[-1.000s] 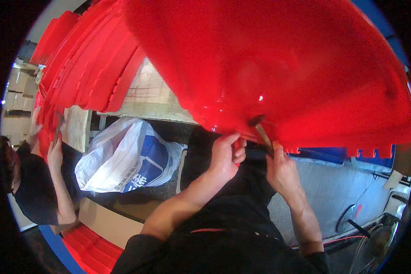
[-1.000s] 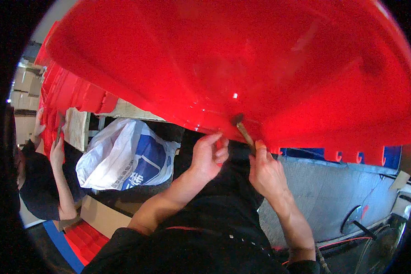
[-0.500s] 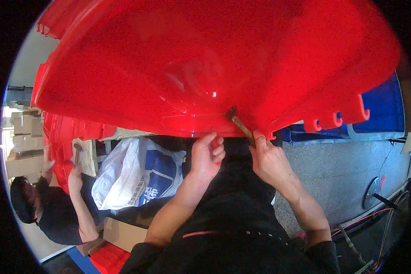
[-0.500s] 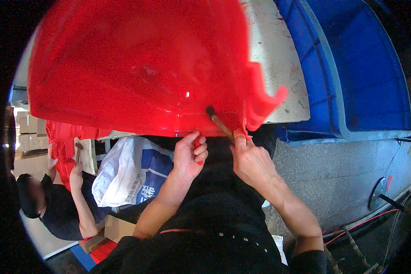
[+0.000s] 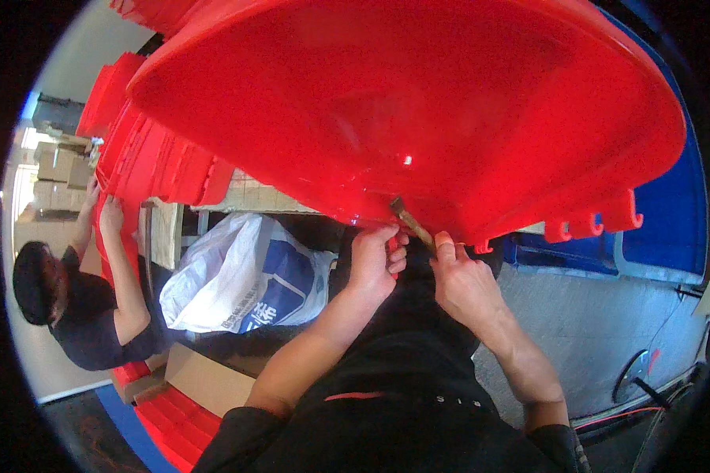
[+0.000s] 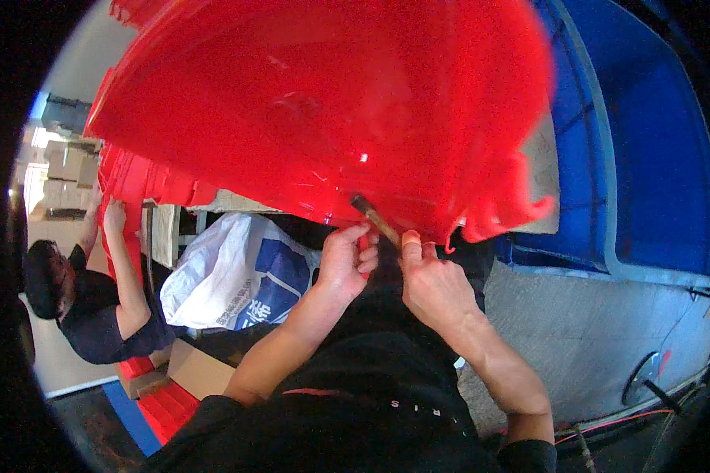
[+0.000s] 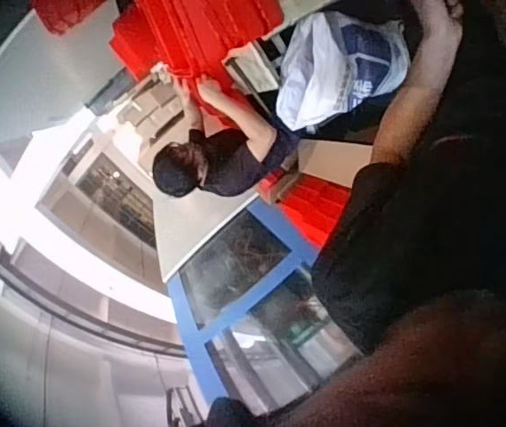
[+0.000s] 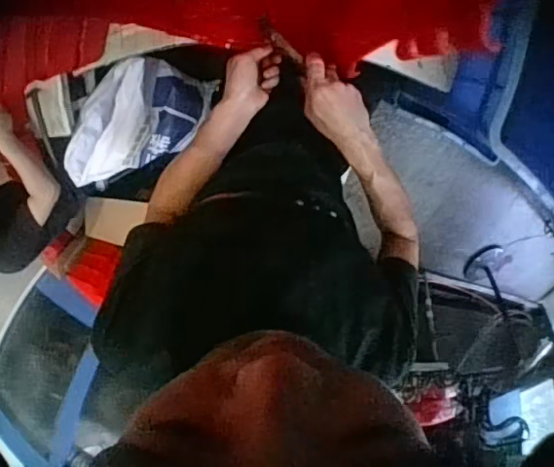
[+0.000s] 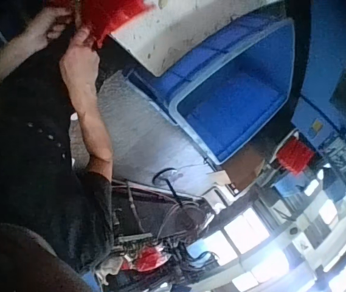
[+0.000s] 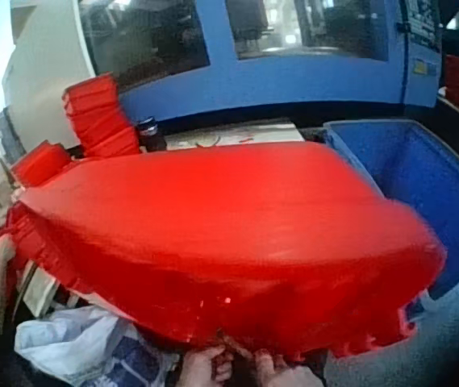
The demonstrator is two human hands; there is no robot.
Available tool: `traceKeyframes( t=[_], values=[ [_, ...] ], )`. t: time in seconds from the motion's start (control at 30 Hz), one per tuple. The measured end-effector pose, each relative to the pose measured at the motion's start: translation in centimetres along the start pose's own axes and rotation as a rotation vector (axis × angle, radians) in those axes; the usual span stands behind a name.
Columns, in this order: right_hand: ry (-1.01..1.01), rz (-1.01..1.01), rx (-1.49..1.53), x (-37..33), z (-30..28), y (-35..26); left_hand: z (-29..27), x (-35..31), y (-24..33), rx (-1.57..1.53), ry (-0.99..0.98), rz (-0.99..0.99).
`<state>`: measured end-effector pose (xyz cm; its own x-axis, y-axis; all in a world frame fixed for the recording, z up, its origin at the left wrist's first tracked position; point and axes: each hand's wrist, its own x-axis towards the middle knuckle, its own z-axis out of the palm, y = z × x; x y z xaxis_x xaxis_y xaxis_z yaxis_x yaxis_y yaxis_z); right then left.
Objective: The person repeatedly picks up red plastic containers and uses a hammer to tap and break off small protruding plastic pieces from the rims. They rotate the containers to access different edges and occasionally wipe the surfaces with a cloth. Finished pieces are placed back on the table.
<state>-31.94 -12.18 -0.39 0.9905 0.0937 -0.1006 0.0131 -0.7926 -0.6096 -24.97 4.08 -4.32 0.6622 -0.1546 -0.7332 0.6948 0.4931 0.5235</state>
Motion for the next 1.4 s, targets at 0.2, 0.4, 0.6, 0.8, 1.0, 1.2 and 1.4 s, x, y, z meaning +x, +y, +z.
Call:
traceKeyframes(
  t=[0.2,0.4,0.6,0.8,1.0,1.2,1.4],
  values=[
    [0.013,-0.059,-0.044,0.3,0.0,0.1,0.2,-0.3,0.1,-0.001,0.012,-0.005],
    [-0.030,-0.065,-0.059,0.4,-0.5,-0.9,0.4,-0.6,0.3,-0.023,0.051,-0.036],
    [-0.047,-0.007,-0.052,-0.1,-0.3,-1.0,0.3,-0.8,0.3,-0.002,0.028,-0.030],
    [0.011,-0.040,0.019,-1.4,-1.2,-0.3,0.0,-0.4,-0.2,-0.008,0.040,-0.008],
    [0.339,-0.343,0.418,-7.4,-8.2,1.0,-2.3,1.1,2.3,-0.009,-0.102,-0.324],
    [0.697,0.231,-0.027,-2.0,-7.3,8.1,-3.9,-1.6,2.9,0.252,-0.248,-0.079],
    [0.366,0.549,-0.281,2.7,-6.1,9.4,-4.6,-5.7,1.9,0.017,0.009,-0.347]
  ],
)
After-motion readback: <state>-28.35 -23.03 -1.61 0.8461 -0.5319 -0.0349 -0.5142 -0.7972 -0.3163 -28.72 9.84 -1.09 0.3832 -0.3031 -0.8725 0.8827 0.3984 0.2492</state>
